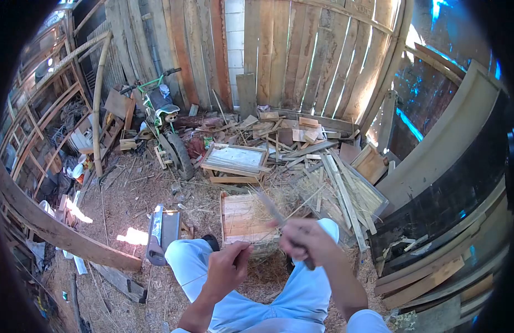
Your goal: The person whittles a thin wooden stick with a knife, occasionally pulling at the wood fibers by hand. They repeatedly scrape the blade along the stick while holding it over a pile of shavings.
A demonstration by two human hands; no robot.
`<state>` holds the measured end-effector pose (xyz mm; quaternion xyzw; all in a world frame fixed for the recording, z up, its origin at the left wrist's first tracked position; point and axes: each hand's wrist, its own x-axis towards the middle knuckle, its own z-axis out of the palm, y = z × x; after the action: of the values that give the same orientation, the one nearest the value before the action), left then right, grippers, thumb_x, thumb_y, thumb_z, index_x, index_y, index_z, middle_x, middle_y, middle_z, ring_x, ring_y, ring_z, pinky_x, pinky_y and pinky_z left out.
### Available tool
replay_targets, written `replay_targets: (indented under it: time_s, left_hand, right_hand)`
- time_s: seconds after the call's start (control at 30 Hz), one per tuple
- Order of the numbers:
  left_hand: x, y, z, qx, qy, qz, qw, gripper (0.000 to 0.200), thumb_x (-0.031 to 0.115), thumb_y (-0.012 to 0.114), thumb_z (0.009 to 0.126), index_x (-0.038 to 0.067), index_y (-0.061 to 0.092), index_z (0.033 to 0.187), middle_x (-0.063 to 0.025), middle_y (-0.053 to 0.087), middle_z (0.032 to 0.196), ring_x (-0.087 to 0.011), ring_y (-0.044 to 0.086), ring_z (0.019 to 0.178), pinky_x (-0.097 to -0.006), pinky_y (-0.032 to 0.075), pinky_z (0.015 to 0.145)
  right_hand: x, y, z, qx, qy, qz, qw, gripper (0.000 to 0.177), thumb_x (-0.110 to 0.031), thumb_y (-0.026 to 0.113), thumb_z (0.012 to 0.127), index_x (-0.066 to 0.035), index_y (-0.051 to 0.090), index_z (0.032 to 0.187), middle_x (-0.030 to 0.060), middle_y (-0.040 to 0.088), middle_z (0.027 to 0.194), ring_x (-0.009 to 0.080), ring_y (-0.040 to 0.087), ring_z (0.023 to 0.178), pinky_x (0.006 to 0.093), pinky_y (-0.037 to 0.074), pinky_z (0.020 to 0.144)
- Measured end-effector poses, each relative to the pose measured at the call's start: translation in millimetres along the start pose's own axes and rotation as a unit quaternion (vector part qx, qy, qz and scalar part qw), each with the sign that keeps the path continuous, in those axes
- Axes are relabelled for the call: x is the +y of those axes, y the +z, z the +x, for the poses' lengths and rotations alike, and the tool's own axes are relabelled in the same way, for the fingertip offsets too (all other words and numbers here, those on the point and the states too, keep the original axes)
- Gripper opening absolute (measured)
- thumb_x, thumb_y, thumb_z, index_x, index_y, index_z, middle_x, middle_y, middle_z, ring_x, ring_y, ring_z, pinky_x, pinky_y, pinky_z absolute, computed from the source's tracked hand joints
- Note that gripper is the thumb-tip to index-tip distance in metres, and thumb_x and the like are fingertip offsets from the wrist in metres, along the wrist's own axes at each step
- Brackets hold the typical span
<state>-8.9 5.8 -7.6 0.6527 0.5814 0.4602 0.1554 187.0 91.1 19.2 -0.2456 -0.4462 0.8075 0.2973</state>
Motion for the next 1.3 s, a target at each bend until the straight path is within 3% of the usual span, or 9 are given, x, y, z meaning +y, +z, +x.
replay_targets:
  time_s: [0.17,0.23,0.37,0.43,0.57,0.63,0.83,1.03,1.3]
  left_hand:
    - [-1,7,2,0.023,0.023,-0.079,0.996,0.006,0.004,0.063,0.083,0.001,0.058,0.083,-0.0139,0.057,0.061,-0.0231,0.051,0.044,-0.0317,0.039,0.043]
    - [-2,-1,-3,-0.025,-0.011,-0.031,0.999,0.004,0.004,0.061,0.084,0.000,0.060,0.085,-0.0114,0.054,0.057,-0.0145,0.049,0.046,-0.0281,0.036,0.045]
    - [-2,-8,-6,-0.053,-0.047,-0.040,0.997,0.005,0.005,0.061,0.085,0.000,0.060,0.085,-0.0097,0.052,0.055,-0.0131,0.045,0.045,-0.0273,0.034,0.044]
    - [-4,-4,-5,-0.051,-0.055,-0.052,0.996,0.006,0.006,0.060,0.085,0.000,0.060,0.084,-0.0074,0.050,0.053,-0.0102,0.042,0.045,-0.0267,0.033,0.044]
    - [8,6,5,-0.048,-0.029,-0.099,0.994,0.007,0.006,0.060,0.085,0.000,0.057,0.083,-0.0110,0.049,0.054,-0.0147,0.041,0.042,-0.0295,0.033,0.042]
    - [8,6,5,-0.058,-0.048,-0.106,0.991,0.007,0.006,0.060,0.085,-0.001,0.059,0.084,-0.0054,0.047,0.051,-0.0075,0.040,0.046,-0.0268,0.031,0.043]
    - [11,2,3,-0.083,-0.048,-0.120,0.988,0.008,0.005,0.061,0.085,-0.001,0.059,0.082,-0.0053,0.047,0.051,-0.0071,0.039,0.046,-0.0265,0.029,0.043]
    - [18,3,3,-0.086,-0.049,-0.106,0.989,0.009,0.007,0.062,0.085,-0.001,0.057,0.085,-0.0116,0.052,0.057,-0.0170,0.046,0.046,-0.0301,0.037,0.045]
    - [17,6,2,-0.067,-0.051,-0.084,0.993,0.009,0.008,0.062,0.085,0.000,0.057,0.084,-0.0129,0.052,0.057,-0.0181,0.046,0.045,-0.0303,0.036,0.044]
  right_hand:
    - [7,2,5,-0.080,0.043,-0.026,0.996,0.034,-0.020,0.051,0.094,0.001,0.051,0.121,0.0008,0.052,0.070,0.0027,0.036,0.048,0.0168,0.028,0.040]
    - [-12,-11,0,0.027,-0.003,-0.039,0.999,0.032,-0.018,0.048,0.095,0.006,0.053,0.115,0.0013,0.050,0.063,0.0023,0.035,0.045,0.0168,0.028,0.038]
    - [-22,-31,-5,0.058,-0.042,-0.021,0.997,0.035,-0.020,0.048,0.095,0.006,0.051,0.117,0.0011,0.049,0.062,0.0021,0.035,0.044,0.0166,0.027,0.037]
    - [-18,-28,-6,0.024,-0.024,0.044,0.998,0.034,-0.019,0.047,0.095,0.002,0.050,0.120,0.0003,0.049,0.067,0.0019,0.036,0.045,0.0162,0.028,0.038]
    - [12,9,-2,-0.073,0.093,-0.016,0.993,0.036,-0.017,0.048,0.095,0.006,0.046,0.123,0.0019,0.049,0.065,0.0030,0.035,0.046,0.0174,0.026,0.038]
    - [8,4,-1,-0.070,0.071,0.007,0.995,0.035,-0.016,0.049,0.095,0.006,0.048,0.122,0.0022,0.049,0.065,0.0031,0.035,0.046,0.0174,0.026,0.038]
    - [-6,-2,-5,-0.047,0.067,-0.016,0.997,0.032,-0.016,0.052,0.093,0.009,0.054,0.114,0.0029,0.051,0.067,0.0030,0.036,0.047,0.0174,0.024,0.039]
    - [-11,-5,-6,-0.042,0.067,-0.047,0.996,0.034,-0.021,0.054,0.093,0.006,0.055,0.113,0.0011,0.052,0.069,0.0029,0.036,0.049,0.0172,0.023,0.040]
    - [-8,-6,-5,-0.003,0.037,-0.106,0.994,0.029,-0.020,0.051,0.094,0.005,0.057,0.107,-0.0011,0.050,0.069,0.0025,0.037,0.048,0.0168,0.025,0.040]
